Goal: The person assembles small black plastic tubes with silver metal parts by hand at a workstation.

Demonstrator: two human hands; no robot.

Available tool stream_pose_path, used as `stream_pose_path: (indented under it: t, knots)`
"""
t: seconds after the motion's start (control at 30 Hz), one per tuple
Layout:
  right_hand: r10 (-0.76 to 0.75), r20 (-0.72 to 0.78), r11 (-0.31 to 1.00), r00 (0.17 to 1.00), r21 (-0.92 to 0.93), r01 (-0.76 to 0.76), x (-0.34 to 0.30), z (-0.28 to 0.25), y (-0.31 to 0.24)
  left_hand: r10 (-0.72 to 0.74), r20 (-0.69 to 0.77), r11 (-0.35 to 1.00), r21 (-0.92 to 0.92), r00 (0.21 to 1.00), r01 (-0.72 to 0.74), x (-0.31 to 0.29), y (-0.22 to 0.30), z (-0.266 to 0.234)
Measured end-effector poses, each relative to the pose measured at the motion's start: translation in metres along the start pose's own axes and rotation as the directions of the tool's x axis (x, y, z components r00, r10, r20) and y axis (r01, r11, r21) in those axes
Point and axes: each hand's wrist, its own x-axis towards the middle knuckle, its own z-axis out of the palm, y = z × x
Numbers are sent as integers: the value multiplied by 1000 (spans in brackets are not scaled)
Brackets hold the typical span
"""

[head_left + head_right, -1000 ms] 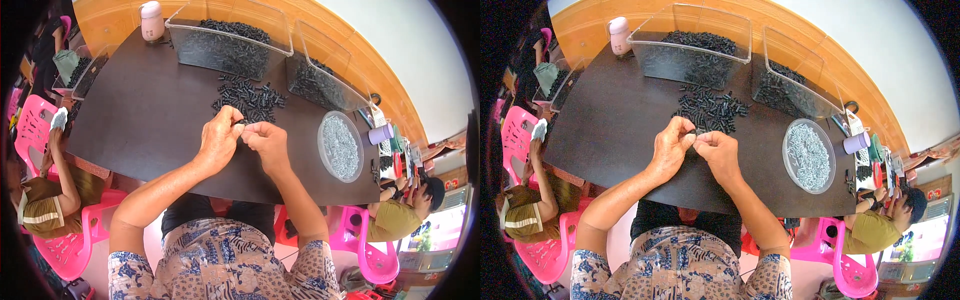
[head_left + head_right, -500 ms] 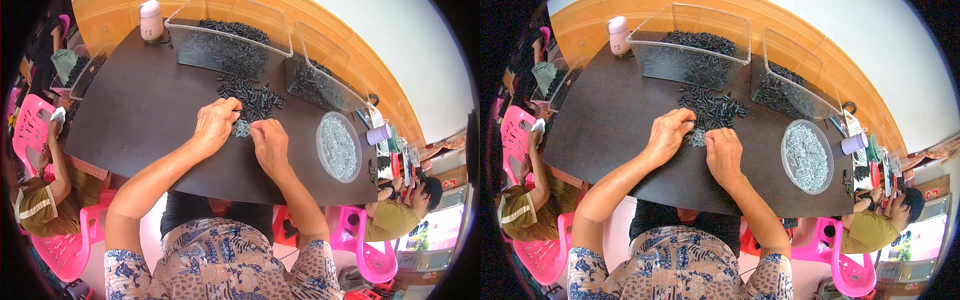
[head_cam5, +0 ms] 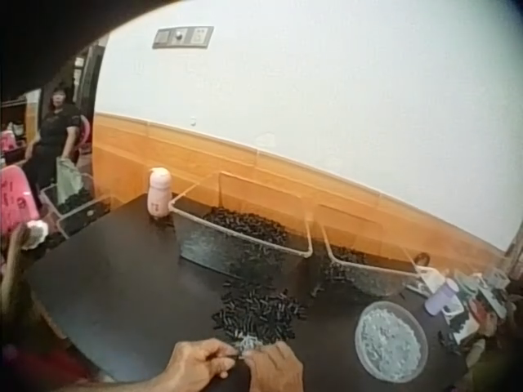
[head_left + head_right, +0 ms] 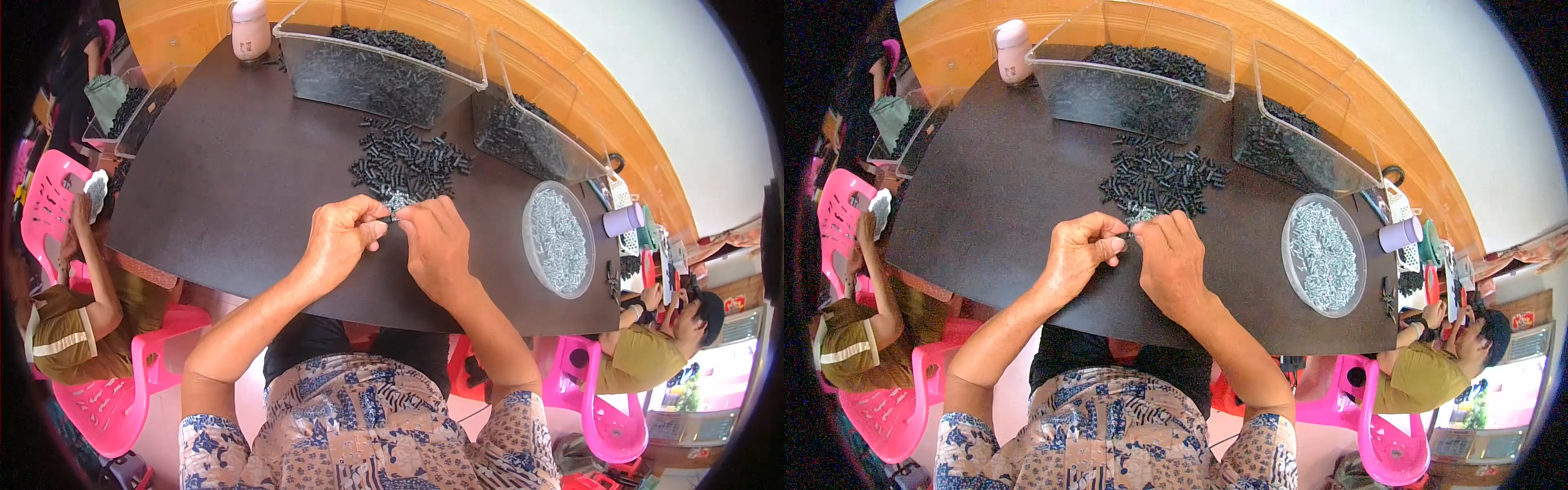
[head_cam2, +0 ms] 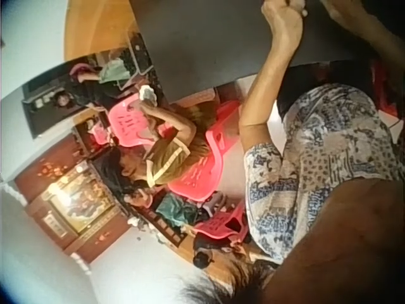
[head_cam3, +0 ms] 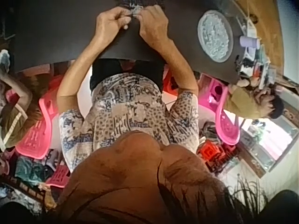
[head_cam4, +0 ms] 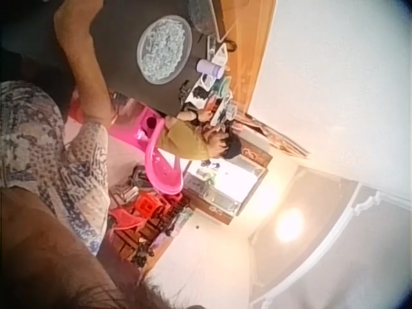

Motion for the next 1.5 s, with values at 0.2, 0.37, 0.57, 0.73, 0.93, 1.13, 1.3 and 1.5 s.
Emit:
stream_pose_path:
  t: [0.2,0.37,0.57,0.73,0.93,1.13,1.3,1.5]
  knots:
    - [67,0,995,998,72,-67,3,-8,-8,-112,86,944,-302,990,133,-8,4,-5]
    - [72,12,990,997,118,-73,0,-1,-12,25,6,994,-102,1000,-25,-14,-2,-1]
    - [100,-18,990,995,104,-97,5,-5,-15,-86,60,945,-310,994,101,-17,5,-3]
    - [177,37,969,984,167,-181,-3,-10,-17,-210,85,877,-423,974,226,-17,8,-11]
    - [169,62,966,984,190,-178,-3,-12,-30,-235,19,824,-526,972,210,-22,11,-11]
    - [91,30,988,995,122,-94,0,-12,-34,-266,57,755,-609,962,244,-29,12,-9]
    - [35,10,998,999,61,-36,1,-10,-36,-273,76,741,-619,959,260,-33,14,-7]
    - [17,19,1000,1000,-3,-16,-3,-13,-51,-278,123,712,-639,953,290,-39,12,-5]
